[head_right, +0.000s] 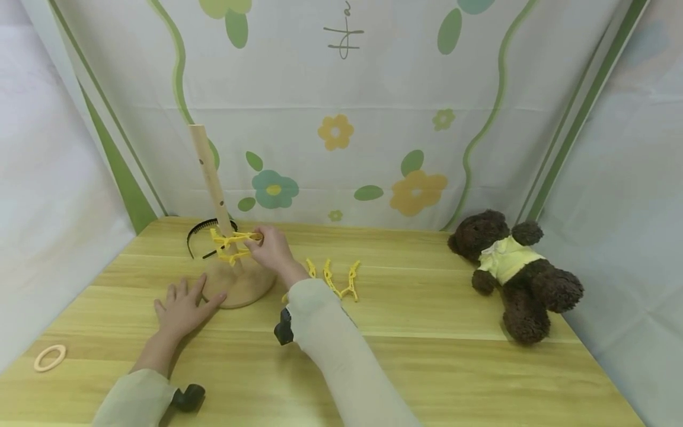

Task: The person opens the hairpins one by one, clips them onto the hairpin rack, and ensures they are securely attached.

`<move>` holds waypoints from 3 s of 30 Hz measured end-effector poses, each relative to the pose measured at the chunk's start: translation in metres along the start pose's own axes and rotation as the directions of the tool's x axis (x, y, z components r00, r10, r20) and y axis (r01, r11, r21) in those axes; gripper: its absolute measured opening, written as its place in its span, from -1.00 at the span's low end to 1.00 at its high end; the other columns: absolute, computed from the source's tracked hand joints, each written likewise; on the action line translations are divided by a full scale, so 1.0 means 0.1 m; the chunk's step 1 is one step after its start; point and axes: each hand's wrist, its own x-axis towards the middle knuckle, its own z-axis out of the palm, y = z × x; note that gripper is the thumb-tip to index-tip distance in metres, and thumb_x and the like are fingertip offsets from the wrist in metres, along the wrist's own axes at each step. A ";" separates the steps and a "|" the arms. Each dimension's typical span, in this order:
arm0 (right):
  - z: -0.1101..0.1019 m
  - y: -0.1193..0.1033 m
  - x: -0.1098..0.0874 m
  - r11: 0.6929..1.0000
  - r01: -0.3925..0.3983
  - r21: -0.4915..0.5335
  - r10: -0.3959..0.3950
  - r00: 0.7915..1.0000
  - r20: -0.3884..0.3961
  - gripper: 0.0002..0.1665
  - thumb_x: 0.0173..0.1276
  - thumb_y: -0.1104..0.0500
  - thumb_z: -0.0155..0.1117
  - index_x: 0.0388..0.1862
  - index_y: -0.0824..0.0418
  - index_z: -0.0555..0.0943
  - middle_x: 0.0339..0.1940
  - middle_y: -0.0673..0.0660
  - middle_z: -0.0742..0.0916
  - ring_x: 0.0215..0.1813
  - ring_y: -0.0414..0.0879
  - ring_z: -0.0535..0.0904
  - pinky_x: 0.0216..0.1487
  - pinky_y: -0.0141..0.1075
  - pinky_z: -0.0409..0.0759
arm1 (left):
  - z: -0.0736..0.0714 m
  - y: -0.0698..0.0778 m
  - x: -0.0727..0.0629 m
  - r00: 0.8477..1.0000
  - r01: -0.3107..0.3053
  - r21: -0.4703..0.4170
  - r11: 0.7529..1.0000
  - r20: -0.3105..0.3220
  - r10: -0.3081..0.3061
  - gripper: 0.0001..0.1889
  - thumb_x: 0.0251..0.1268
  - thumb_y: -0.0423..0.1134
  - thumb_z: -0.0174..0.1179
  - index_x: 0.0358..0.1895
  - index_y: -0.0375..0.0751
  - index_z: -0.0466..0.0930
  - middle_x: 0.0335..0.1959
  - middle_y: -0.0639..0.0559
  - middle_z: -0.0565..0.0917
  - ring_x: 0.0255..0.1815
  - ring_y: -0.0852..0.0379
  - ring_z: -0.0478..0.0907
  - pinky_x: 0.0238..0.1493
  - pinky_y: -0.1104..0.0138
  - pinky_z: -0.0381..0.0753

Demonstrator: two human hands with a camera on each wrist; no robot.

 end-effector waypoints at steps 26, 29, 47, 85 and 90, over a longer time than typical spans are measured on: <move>-0.29 -0.02 -0.11 0.994 0.060 0.093 -0.056 0.997 -0.048 -0.42 0.09 0.02 0.25 0.08 0.22 0.42 -0.06 0.07 0.55 -0.08 -0.07 0.42 -0.19 -0.35 0.42 | 0.00 -0.01 -0.01 1.000 -0.013 -0.010 1.000 -0.003 0.013 -0.10 0.04 0.37 -0.19 0.31 -0.24 -0.05 0.21 -0.57 -0.19 0.17 -0.50 -0.41 -0.11 -0.30 -0.56; -0.41 -0.03 -0.17 0.992 0.089 0.091 -0.084 0.995 -0.055 -0.41 0.11 0.01 0.24 0.10 0.22 0.39 -0.04 0.07 0.54 -0.08 -0.11 0.40 -0.15 -0.32 0.41 | 0.00 -0.01 -0.02 1.000 -0.011 -0.011 1.000 0.001 0.011 -0.10 0.04 0.37 -0.20 0.32 -0.23 -0.06 0.22 -0.56 -0.20 0.17 -0.50 -0.42 -0.11 -0.29 -0.58; -1.01 0.38 -0.74 0.972 0.222 0.072 -0.203 0.956 -0.212 -0.48 0.09 0.14 0.27 0.06 0.24 0.43 -0.12 0.10 0.57 -0.15 -0.11 0.44 -0.20 -0.13 0.41 | 0.03 -0.04 -0.04 1.000 -0.002 -0.003 1.000 -0.001 0.002 -0.09 0.03 0.39 -0.22 0.33 -0.20 -0.09 0.22 -0.55 -0.22 0.17 -0.49 -0.43 -0.12 -0.29 -0.60; -1.01 1.46 -1.40 0.978 -0.179 0.106 0.195 0.965 -0.178 -0.58 0.03 0.23 0.31 -0.13 0.41 0.51 -0.31 0.20 0.61 -0.32 -0.05 0.50 -0.32 -0.28 0.48 | 0.06 -0.05 0.00 1.000 -0.013 0.001 1.000 -0.020 0.013 -0.09 0.03 0.39 -0.20 0.33 -0.19 -0.08 0.23 -0.54 -0.20 0.17 -0.49 -0.42 -0.11 -0.29 -0.58; -0.96 1.54 -1.41 0.982 -0.182 0.046 0.187 0.965 -0.183 -0.65 0.00 0.28 0.33 -0.20 0.41 0.55 -0.43 0.11 0.61 -0.42 -0.12 0.47 -0.40 -0.34 0.44 | 0.05 -0.05 0.01 1.000 -0.018 0.004 1.000 -0.023 0.018 -0.10 0.04 0.38 -0.20 0.32 -0.20 -0.07 0.22 -0.54 -0.20 0.17 -0.50 -0.41 -0.11 -0.29 -0.59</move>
